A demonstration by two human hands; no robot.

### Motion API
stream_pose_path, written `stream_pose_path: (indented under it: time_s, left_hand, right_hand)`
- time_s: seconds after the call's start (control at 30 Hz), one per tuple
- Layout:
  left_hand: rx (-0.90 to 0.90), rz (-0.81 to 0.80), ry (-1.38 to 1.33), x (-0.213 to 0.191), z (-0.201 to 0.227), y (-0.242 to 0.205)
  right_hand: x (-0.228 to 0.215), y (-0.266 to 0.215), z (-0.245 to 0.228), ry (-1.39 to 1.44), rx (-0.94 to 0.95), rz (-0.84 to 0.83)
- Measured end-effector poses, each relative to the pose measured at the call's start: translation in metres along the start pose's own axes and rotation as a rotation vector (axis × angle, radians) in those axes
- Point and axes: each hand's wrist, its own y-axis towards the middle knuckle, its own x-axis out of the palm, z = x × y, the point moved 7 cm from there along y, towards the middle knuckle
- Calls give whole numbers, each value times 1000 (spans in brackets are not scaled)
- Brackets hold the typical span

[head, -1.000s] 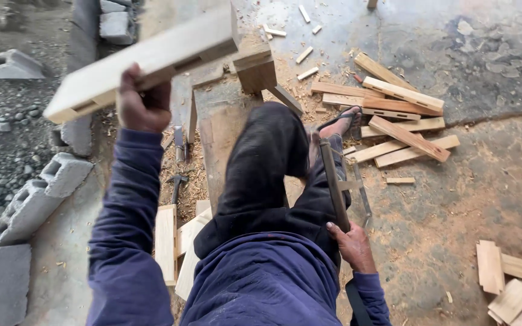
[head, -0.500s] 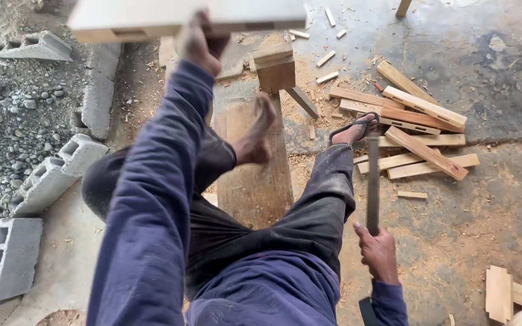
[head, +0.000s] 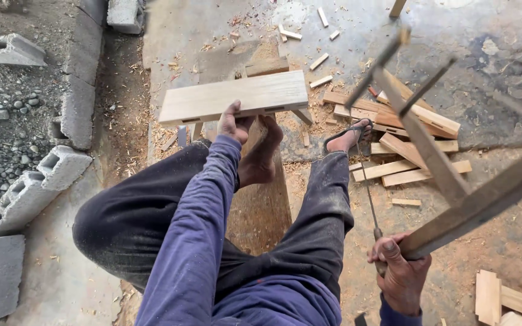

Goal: Manual sawing of a wooden plank into smaller sections using a frame saw.

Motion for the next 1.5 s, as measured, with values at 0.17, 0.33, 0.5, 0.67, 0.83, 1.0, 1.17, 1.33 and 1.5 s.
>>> stream_pose_path:
  time_s: [0.17,0.33,0.5,0.67,0.83,1.0,1.17,1.33,1.5]
  left_hand:
    - [-20,-61,-162,-26,-12,29]
    - [-7,-64,-166,-24,-11,36]
    - [27,-4,-176,-24,-16,38]
    - [74,52,-151,-23,-23,38]
    - [135,114,-139,-19,-29,27]
    - [129,231,-51,-15,-23,5]
    - [122,189,-88,-15,-27,14]
    - [148,144,-85,-4,-19,4]
    - [130,200,87,13,-10,-34]
  right_hand:
    - [64,20,-28,140,-190,-210]
    - [113,36,-28,209,-302,-359]
    - [153,57,1,286,-301,-418]
    - [162,77,32,341,-276,-423]
    - [162,89,49,408,-182,-435]
    - [162,92,47,422,-187,-422]
    - [164,97,46,428,-209,-428]
    - [161,107,55,436,-128,-365]
    - [136,119,67,490,-61,-221]
